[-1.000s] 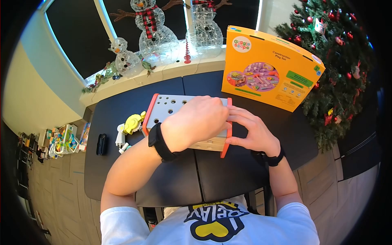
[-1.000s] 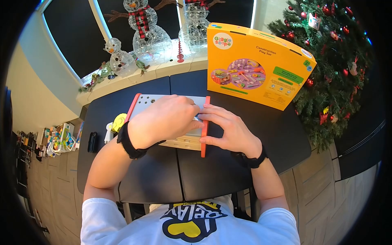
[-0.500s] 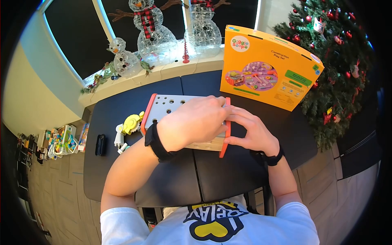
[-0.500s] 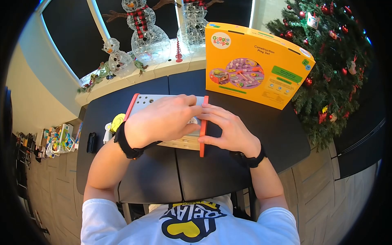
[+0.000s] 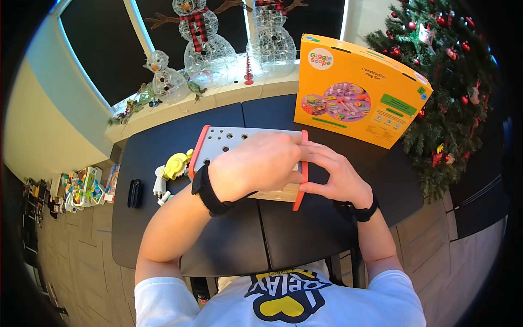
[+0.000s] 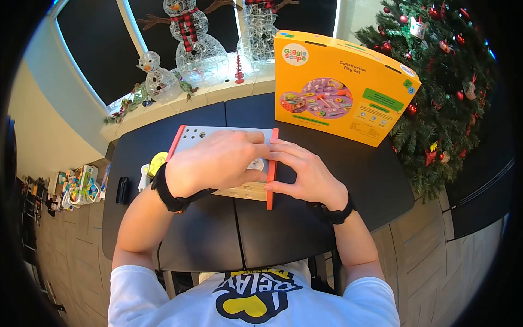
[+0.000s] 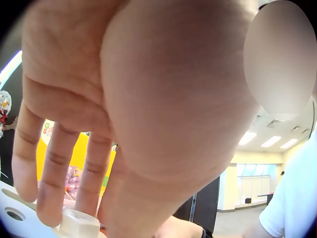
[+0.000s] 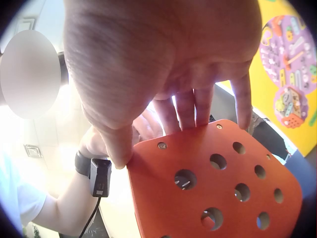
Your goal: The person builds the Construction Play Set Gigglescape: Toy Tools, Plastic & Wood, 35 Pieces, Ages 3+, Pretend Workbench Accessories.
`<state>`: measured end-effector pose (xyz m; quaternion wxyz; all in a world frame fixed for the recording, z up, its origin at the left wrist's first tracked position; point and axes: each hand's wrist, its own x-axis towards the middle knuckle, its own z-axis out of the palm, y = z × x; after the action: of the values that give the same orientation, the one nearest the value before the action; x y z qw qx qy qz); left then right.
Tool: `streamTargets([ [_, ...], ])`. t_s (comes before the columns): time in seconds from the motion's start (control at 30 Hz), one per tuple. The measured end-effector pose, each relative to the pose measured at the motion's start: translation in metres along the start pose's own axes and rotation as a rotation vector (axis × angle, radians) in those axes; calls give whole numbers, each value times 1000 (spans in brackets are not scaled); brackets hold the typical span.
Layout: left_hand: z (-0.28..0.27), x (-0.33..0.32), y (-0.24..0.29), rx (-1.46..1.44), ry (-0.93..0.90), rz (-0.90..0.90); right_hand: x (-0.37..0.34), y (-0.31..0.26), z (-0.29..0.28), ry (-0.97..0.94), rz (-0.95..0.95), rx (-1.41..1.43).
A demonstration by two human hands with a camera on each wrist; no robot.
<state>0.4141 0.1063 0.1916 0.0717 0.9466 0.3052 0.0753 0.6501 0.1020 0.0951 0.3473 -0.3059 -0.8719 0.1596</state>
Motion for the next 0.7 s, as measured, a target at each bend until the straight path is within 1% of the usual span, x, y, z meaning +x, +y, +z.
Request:
streamTargets([
  [0.03, -2, 1, 4, 9, 31, -34, 0, 0, 0, -2, -5, -2],
  [0.13, 4, 10, 5, 124, -157, -181, 0, 1, 0, -8, -4, -16],
  [0.23, 10, 11, 5, 184, -177, -171, -2, 2, 0, -7, 7, -28],
  [0.33, 9, 7, 0, 99, -126, -93, -1, 2, 0, -7, 13, -20],
  [0.43, 9, 1, -13, -17, -31, 159, -2, 1, 0, -5, 11, -20],
  [0.53, 4, -4, -9, -70, 47, 122, -1, 1, 1, -5, 5, -19],
  [0.63, -4, 1, 0, -12, -46, -87, -1, 1, 0, -3, -2, -10],
  [0.7, 3, 7, 1, 66, -100, -145, 0, 1, 0, -4, -2, -11],
])
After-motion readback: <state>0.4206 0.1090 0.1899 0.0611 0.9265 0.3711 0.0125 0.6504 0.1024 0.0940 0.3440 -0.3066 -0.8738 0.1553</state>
